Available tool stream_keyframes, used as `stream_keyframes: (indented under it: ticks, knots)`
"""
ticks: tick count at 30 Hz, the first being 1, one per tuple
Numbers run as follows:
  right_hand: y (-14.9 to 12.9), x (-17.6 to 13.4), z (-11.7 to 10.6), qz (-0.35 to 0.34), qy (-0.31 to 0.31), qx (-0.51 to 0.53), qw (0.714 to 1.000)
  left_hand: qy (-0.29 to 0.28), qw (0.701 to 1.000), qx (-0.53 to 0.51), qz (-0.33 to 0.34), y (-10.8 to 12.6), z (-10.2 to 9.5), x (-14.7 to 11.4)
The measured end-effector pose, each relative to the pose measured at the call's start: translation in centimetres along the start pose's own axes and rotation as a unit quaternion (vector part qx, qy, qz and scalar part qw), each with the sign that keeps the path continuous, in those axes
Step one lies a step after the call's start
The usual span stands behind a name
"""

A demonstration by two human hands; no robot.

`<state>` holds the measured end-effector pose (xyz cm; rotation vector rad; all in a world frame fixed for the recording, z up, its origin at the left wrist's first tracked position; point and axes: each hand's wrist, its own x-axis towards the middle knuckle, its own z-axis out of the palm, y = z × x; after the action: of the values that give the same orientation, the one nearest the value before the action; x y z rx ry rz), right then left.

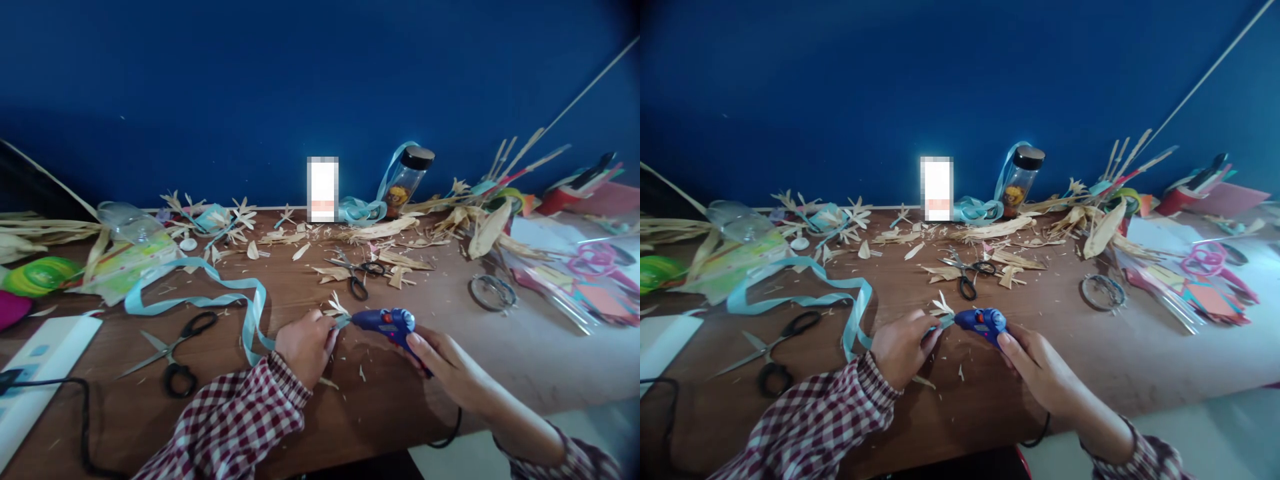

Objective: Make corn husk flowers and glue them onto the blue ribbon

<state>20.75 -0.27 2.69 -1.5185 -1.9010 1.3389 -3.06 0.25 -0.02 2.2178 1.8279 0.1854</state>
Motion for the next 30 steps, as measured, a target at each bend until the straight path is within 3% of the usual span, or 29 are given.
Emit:
stream_keyframes:
  ticks: [30]
  knots:
    - [-0.42,0.59,-0.05,-0.017,0.003,-0.055,0.998,0.017,1.0,-0.003,0.012,-0.12,-0.04,-0.08]
